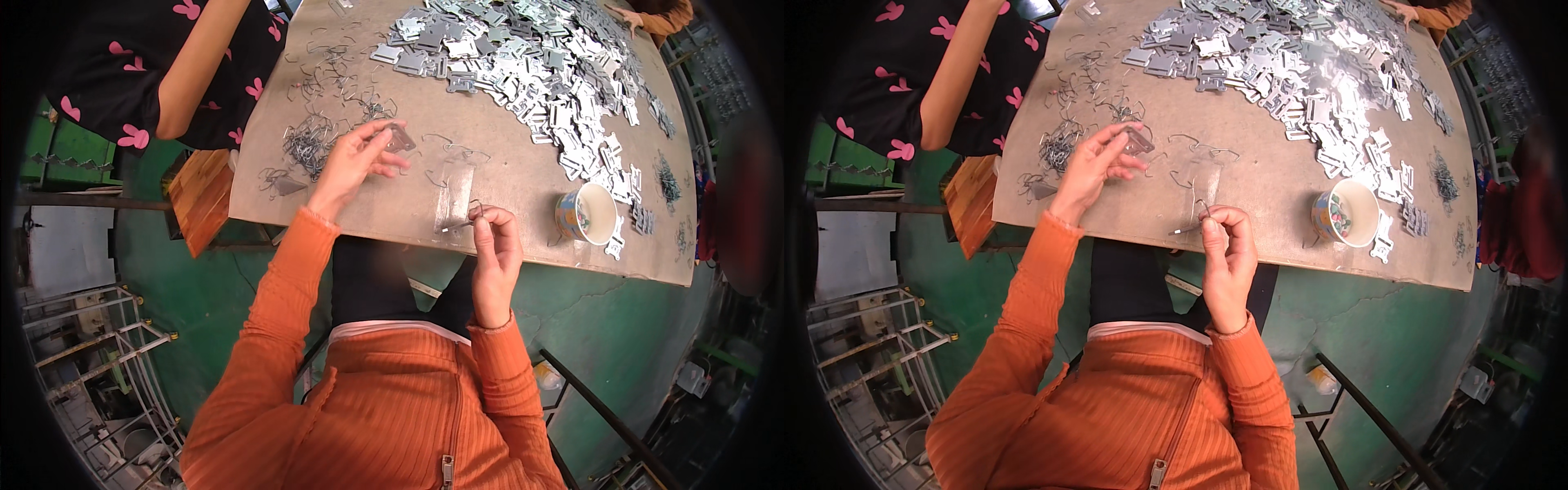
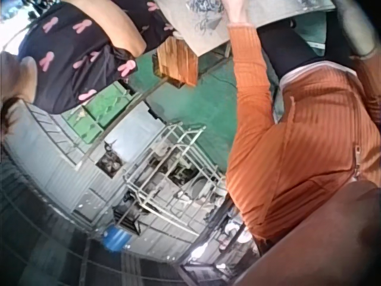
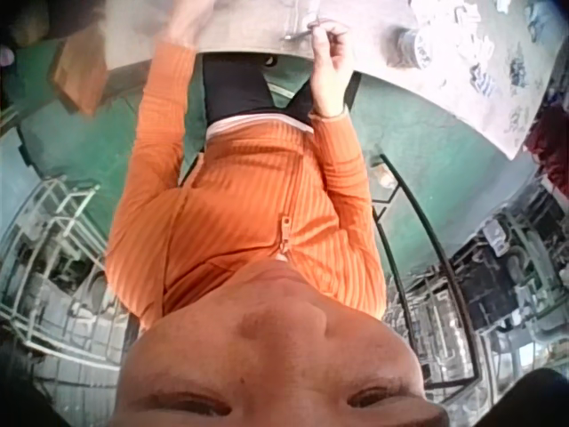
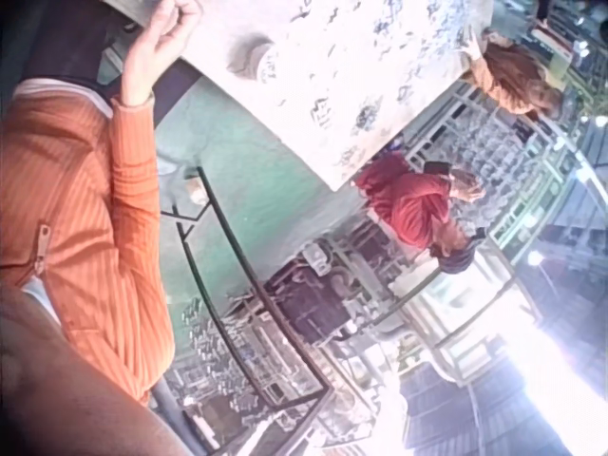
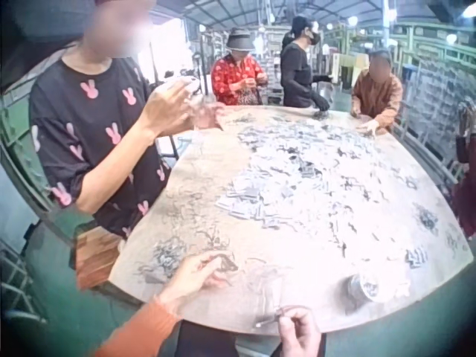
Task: The person picks up a metal plate from a pile on a table and attaches a small metal hook to it before placing the hooked plate onto a hanging rack.
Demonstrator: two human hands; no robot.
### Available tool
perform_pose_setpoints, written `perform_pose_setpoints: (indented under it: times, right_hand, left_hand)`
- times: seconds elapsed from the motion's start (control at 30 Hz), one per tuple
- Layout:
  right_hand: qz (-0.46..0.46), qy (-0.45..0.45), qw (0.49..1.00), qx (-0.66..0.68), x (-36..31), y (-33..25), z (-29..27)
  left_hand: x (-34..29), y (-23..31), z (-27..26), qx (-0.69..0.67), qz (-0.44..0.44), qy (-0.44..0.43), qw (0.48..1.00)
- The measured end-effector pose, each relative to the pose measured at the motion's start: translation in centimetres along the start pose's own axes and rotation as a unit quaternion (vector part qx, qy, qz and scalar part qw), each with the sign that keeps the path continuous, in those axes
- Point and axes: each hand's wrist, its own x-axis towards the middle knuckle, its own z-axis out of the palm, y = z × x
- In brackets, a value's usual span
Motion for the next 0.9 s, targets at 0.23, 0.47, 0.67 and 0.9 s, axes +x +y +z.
perform_pose_setpoints:
  times: [0.23, 0.47, 0.67, 0.9]
  right_hand:
    - [-0.013, -0.015, 0.999, -0.034, -0.9, 0.4, 1.5]
    - [-0.07, -0.047, 0.995, -0.058, -0.3, -0.4, 2.8]
    - [-0.101, -0.04, 0.99, -0.089, 0.1, -0.5, 2.9]
    - [-0.216, -0.07, 0.942, -0.249, 3.1, 0.4, 2.9]
  left_hand:
    - [-3.5, 0.6, 3.1, -0.114, 0.071, 0.031, 0.99]
    - [-5.9, 3.3, 6.1, -0.105, 0.128, 0.035, 0.986]
    - [-6.5, 4.4, 7.0, -0.098, 0.164, 0.033, 0.981]
    - [-6.8, 5.0, 6.6, -0.053, 0.309, 0.1, 0.944]
